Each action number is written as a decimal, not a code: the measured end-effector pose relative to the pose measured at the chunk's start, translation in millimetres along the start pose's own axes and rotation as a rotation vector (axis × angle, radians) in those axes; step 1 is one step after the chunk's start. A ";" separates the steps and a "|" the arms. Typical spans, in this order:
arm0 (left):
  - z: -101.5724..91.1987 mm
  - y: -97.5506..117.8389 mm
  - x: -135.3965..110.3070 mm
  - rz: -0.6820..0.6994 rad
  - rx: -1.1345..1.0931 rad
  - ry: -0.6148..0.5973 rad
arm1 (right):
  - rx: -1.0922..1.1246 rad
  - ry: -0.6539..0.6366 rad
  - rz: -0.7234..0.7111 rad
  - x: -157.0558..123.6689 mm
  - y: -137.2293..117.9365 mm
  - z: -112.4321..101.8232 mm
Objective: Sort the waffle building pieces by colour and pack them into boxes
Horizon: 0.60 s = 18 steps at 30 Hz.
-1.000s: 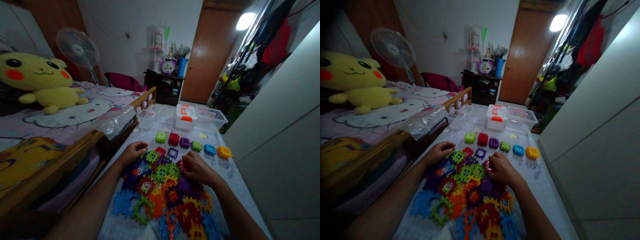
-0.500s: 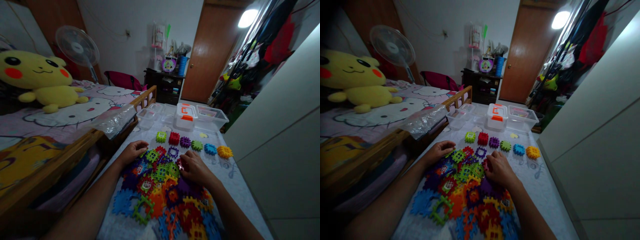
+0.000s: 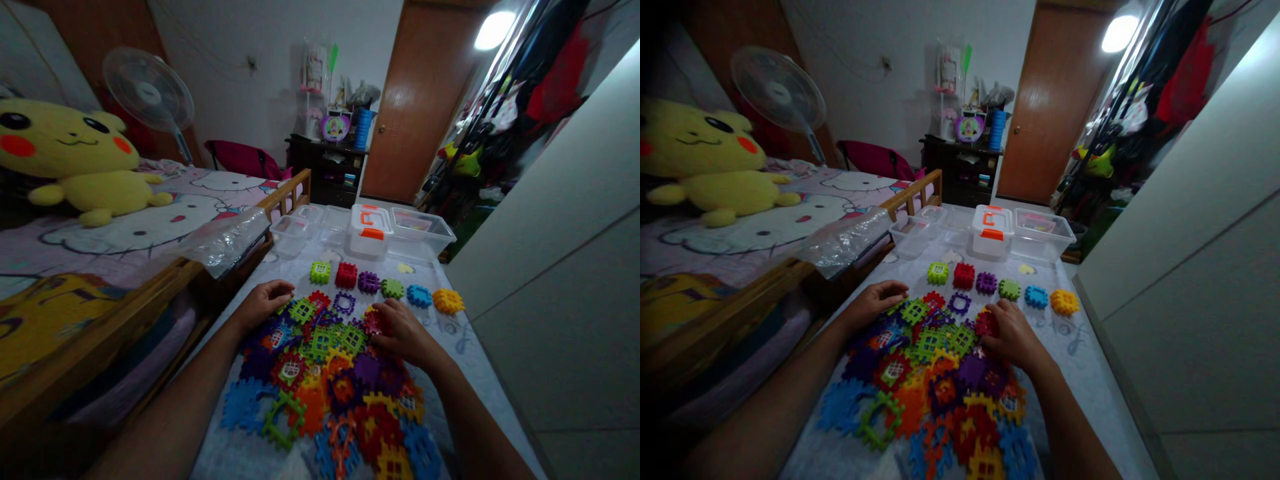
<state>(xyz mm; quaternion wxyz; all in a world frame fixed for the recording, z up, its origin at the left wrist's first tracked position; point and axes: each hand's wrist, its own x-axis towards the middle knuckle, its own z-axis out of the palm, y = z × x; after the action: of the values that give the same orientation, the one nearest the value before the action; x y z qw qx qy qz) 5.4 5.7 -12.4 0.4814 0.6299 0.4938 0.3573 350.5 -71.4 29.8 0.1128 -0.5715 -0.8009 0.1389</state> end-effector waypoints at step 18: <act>1.2 5.3 -0.9 -0.016 0.002 -0.003 | -0.046 0.050 -0.014 2.3 -2.2 11.5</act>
<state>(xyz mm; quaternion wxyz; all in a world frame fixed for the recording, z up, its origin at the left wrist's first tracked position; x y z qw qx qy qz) 7.8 4.2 -7.6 0.4842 0.6269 0.4987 0.3518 343.9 -71.0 19.9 0.1205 -0.5715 -0.8049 0.1054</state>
